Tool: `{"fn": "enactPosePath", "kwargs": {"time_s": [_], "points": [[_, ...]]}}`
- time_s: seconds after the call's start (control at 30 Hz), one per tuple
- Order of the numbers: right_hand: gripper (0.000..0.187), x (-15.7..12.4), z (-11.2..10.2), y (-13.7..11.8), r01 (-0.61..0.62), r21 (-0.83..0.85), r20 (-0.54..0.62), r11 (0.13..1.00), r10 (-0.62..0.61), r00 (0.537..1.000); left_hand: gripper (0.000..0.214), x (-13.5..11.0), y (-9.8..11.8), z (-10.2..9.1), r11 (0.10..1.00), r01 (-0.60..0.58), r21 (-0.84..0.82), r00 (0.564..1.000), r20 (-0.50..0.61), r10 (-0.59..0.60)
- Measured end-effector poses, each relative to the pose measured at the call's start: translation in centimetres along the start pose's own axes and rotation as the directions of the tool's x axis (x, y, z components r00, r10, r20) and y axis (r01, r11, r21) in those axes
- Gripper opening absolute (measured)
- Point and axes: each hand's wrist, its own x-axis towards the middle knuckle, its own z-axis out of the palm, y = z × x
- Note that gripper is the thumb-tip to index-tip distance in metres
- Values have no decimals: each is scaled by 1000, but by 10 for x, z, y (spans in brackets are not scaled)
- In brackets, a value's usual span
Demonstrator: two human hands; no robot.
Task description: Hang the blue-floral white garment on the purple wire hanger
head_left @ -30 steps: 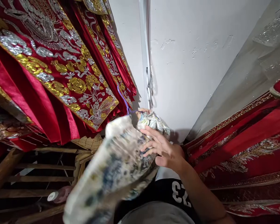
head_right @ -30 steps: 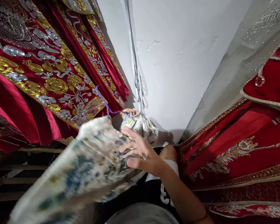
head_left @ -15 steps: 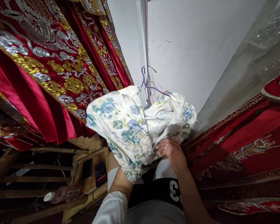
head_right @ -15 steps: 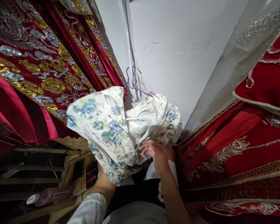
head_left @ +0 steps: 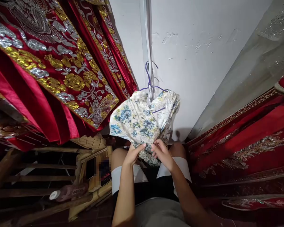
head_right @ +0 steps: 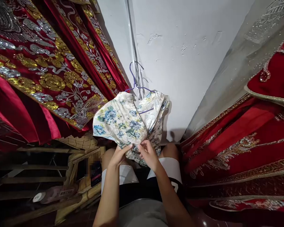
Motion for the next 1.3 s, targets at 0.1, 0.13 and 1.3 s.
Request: {"fn": "enactPosePath", "kwargs": {"time_s": [0.1, 0.13, 1.3], "points": [[48, 1, 6, 1, -7, 25, -9, 1000, 7, 1000, 72, -1, 3, 10, 997, 15, -74, 999, -41, -18], [50, 2, 7, 1, -6, 34, -33, 999, 7, 999, 71, -2, 4, 11, 995, 18, -95, 998, -60, -23], [24, 42, -8, -82, 97, -155, 81, 983, -85, 993, 19, -24, -55, 41, 733, -464, 498, 857, 44, 513]]}}
